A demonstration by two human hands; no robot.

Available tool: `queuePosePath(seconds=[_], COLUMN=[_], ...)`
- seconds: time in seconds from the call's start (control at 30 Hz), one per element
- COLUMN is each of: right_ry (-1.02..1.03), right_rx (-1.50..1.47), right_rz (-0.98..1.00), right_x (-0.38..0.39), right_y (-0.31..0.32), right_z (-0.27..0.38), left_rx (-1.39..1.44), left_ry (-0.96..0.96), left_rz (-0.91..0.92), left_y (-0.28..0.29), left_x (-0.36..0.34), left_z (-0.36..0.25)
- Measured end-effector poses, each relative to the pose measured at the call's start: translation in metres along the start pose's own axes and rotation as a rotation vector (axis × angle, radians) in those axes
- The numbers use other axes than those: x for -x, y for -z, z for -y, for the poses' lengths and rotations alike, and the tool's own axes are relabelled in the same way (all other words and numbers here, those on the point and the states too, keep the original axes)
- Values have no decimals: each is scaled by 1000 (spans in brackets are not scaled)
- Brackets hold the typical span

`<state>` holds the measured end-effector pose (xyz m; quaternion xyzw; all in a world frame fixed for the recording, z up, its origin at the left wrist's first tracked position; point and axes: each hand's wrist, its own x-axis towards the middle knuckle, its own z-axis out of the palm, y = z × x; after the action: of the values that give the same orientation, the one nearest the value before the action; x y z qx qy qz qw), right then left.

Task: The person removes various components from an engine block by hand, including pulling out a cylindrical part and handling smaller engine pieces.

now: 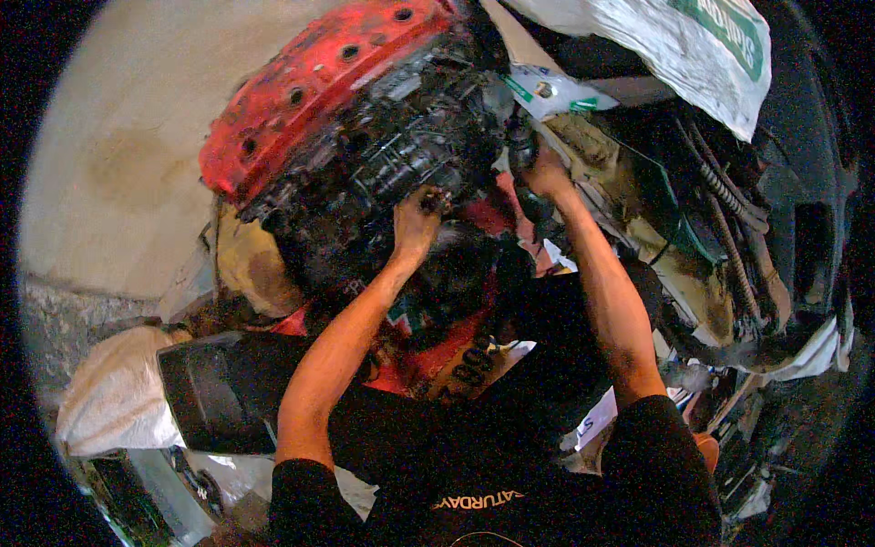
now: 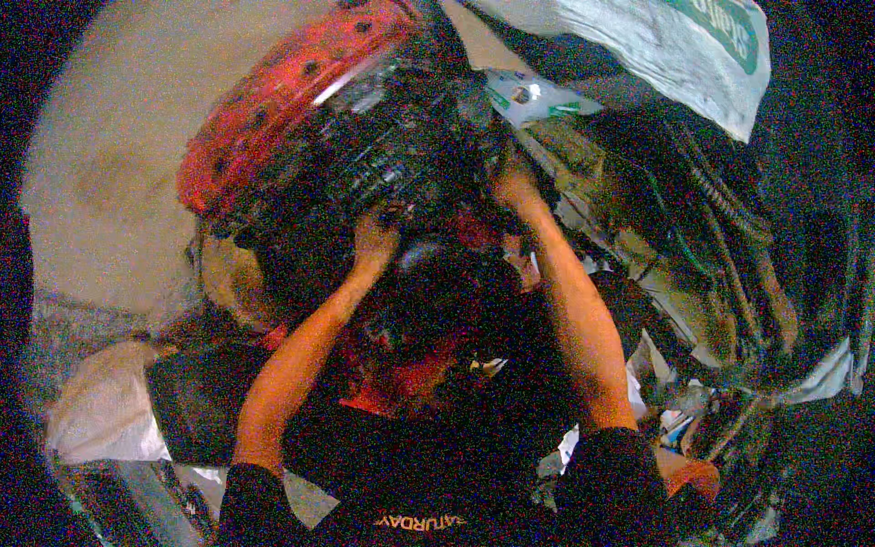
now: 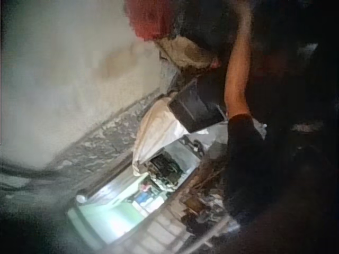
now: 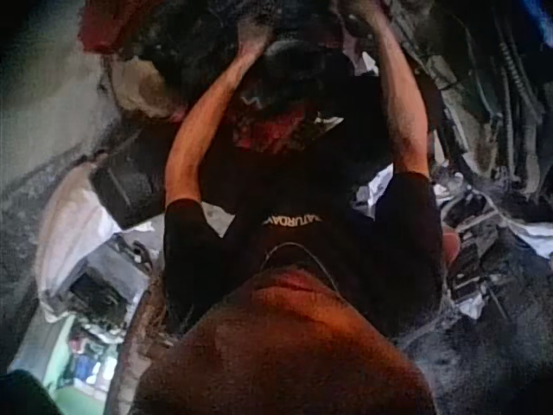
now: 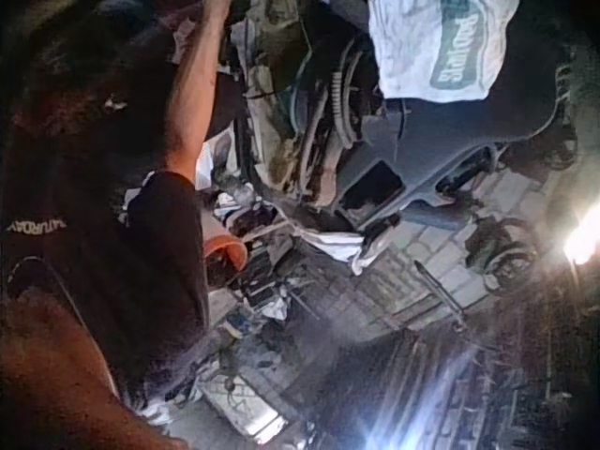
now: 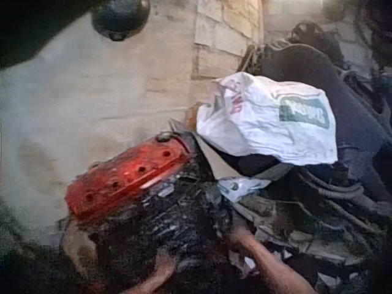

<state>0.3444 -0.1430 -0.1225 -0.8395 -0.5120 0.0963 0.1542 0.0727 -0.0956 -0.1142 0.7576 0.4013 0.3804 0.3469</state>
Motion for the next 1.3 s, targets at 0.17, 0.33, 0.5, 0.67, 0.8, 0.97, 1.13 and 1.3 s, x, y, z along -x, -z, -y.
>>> queuePosePath(seconds=[0.17,0.33,0.5,0.67,0.8,0.97,1.13,1.3], right_ry=[-41,-72,-108,-155,-338,-527,-705,-413], right_rx=[153,141,116,85,97,25,-232,-24], right_rz=[166,224,206,224,254,253,-127,-1119], right_x=[-23,-33,-35,-21,14,42,27,-19], right_y=[-100,-179,-203,-185,-154,-126,-110,-61], right_z=[-42,-41,-61,-109,-169,-170,-147,-124], left_rx=[116,-73,9,-14,-81,-132,-107,77], left_ry=[111,55,27,-55,-161,-228,-340,-438], left_rz=[69,326,437,436,403,346,297,213], left_y=[-88,-122,-135,-147,-150,-138,-138,-168], left_x=[-19,-18,-16,-15,-9,-4,-16,-49], left_z=[63,120,124,120,98,87,48,9])
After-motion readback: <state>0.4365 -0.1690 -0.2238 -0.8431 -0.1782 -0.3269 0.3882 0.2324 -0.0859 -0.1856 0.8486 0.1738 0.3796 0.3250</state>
